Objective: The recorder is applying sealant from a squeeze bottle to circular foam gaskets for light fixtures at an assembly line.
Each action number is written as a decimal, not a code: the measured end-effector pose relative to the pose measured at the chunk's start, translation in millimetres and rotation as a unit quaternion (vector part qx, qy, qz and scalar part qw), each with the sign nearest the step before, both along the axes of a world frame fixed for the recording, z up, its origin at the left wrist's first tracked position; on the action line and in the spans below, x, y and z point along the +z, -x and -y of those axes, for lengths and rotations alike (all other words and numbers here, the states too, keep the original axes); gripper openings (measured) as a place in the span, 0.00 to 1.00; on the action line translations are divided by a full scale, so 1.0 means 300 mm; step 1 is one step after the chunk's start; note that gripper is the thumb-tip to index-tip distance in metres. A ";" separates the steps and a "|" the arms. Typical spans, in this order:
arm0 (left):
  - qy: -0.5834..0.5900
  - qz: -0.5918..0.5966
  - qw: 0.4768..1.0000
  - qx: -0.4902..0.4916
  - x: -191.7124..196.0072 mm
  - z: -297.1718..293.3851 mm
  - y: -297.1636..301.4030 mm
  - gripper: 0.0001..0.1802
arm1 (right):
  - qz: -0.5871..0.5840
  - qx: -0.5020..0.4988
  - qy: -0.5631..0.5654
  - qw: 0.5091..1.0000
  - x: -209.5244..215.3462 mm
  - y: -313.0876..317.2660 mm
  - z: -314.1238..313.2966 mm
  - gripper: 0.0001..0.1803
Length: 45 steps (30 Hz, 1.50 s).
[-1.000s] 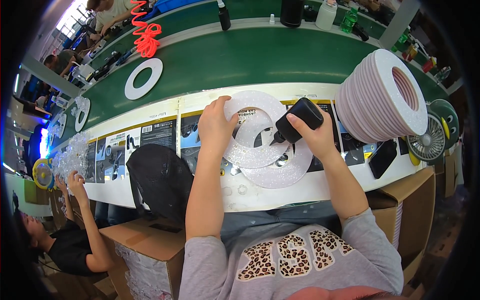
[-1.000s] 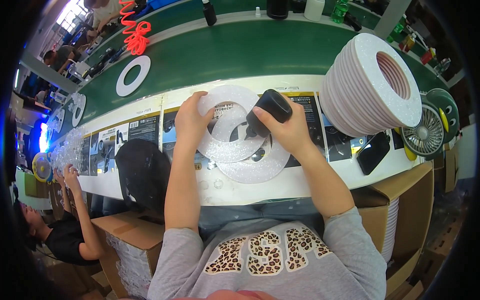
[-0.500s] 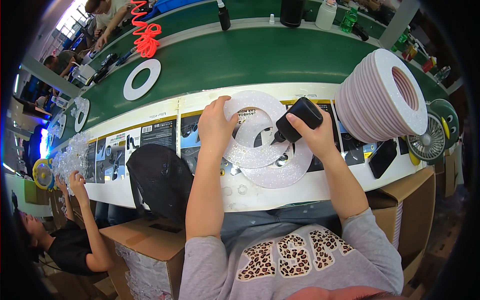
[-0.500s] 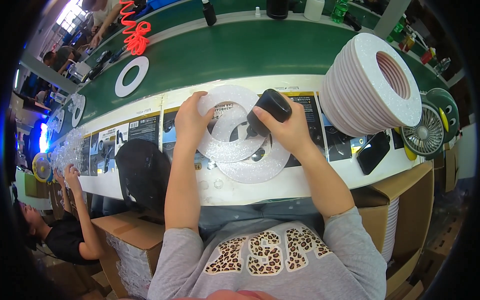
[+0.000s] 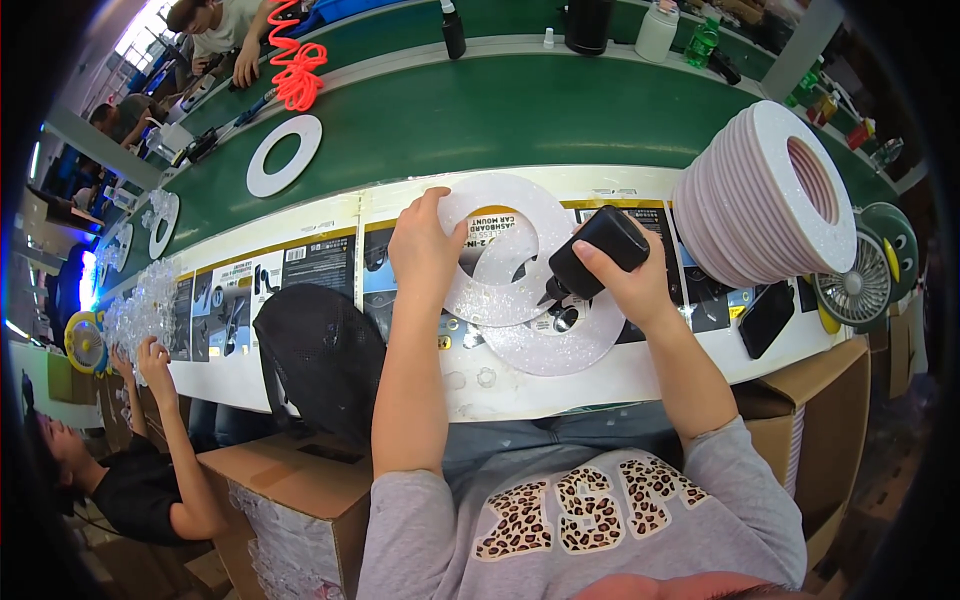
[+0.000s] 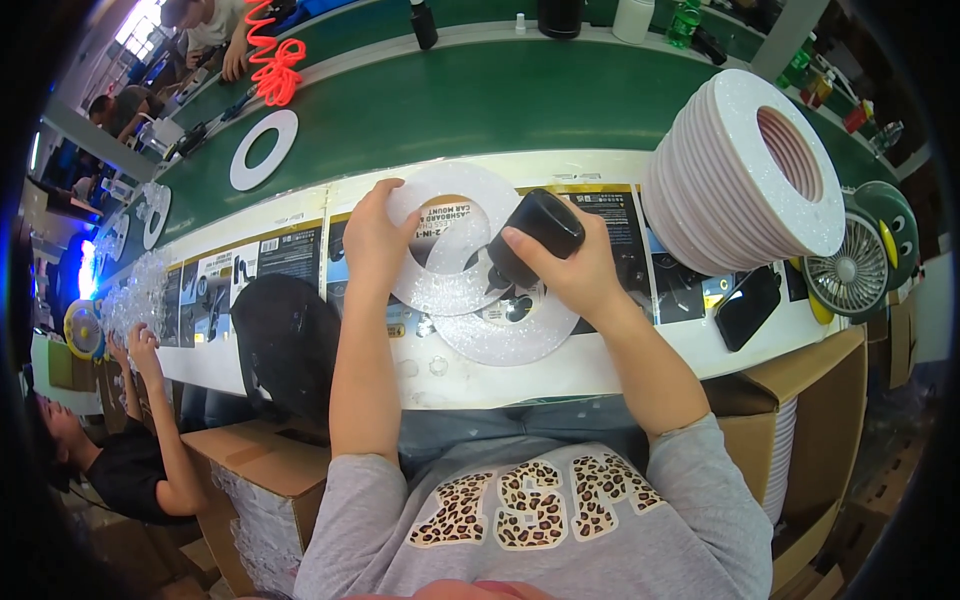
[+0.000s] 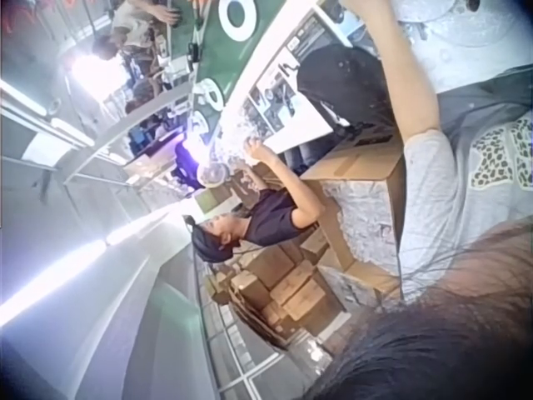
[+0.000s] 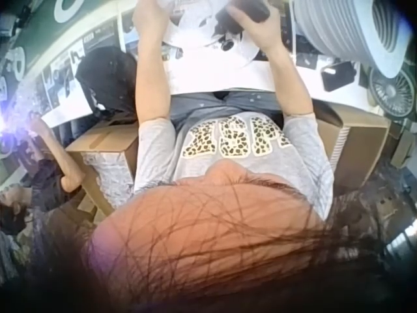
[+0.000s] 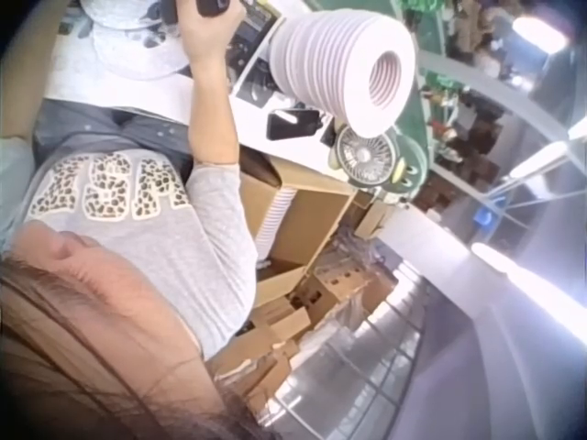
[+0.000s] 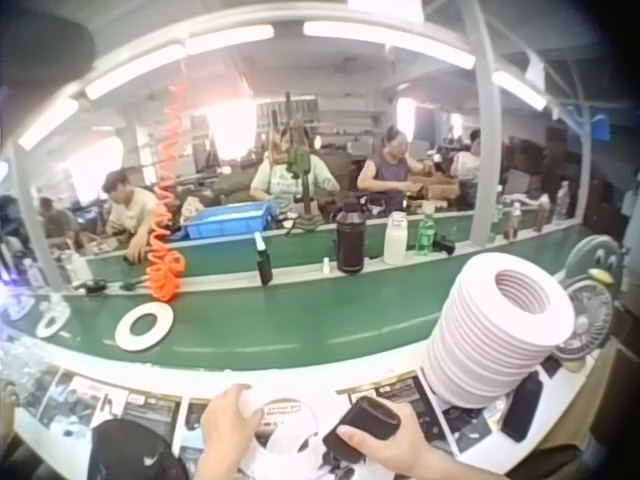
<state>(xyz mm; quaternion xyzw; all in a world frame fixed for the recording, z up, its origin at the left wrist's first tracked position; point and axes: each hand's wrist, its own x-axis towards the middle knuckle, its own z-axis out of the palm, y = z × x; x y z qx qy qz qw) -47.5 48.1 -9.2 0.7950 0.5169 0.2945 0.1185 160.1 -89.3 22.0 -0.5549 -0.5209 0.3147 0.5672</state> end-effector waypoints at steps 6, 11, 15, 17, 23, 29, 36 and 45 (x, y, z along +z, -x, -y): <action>0.003 -0.002 1.000 0.002 0.000 0.002 0.004 0.25 | 0.003 0.022 0.013 1.000 0.004 0.009 -0.001 0.11; 0.010 -0.003 1.000 0.001 0.003 0.002 0.002 0.25 | 0.000 0.026 0.019 0.999 0.009 0.011 -0.002 0.12; 0.008 -0.005 1.000 0.002 -0.001 0.001 0.002 0.25 | 0.001 0.021 0.022 1.000 0.014 0.017 -0.002 0.12; 0.009 -0.009 1.000 0.004 -0.002 0.000 0.002 0.24 | 0.002 0.021 0.021 1.000 0.011 0.017 -0.004 0.12; 0.010 -0.004 1.000 0.002 -0.001 0.000 0.002 0.24 | 0.005 0.020 0.020 1.000 0.007 0.016 -0.006 0.12; 0.016 -0.003 1.000 0.003 0.000 -0.001 0.002 0.24 | 0.005 0.021 0.025 0.999 0.011 0.014 -0.006 0.13; 0.009 -0.003 1.000 0.002 -0.004 -0.003 0.004 0.24 | 0.013 0.016 0.034 0.999 0.011 0.009 -0.010 0.12; 0.007 0.001 1.000 0.001 -0.004 -0.002 0.003 0.25 | -0.040 -0.029 0.017 0.999 0.020 -0.023 -0.002 0.15</action>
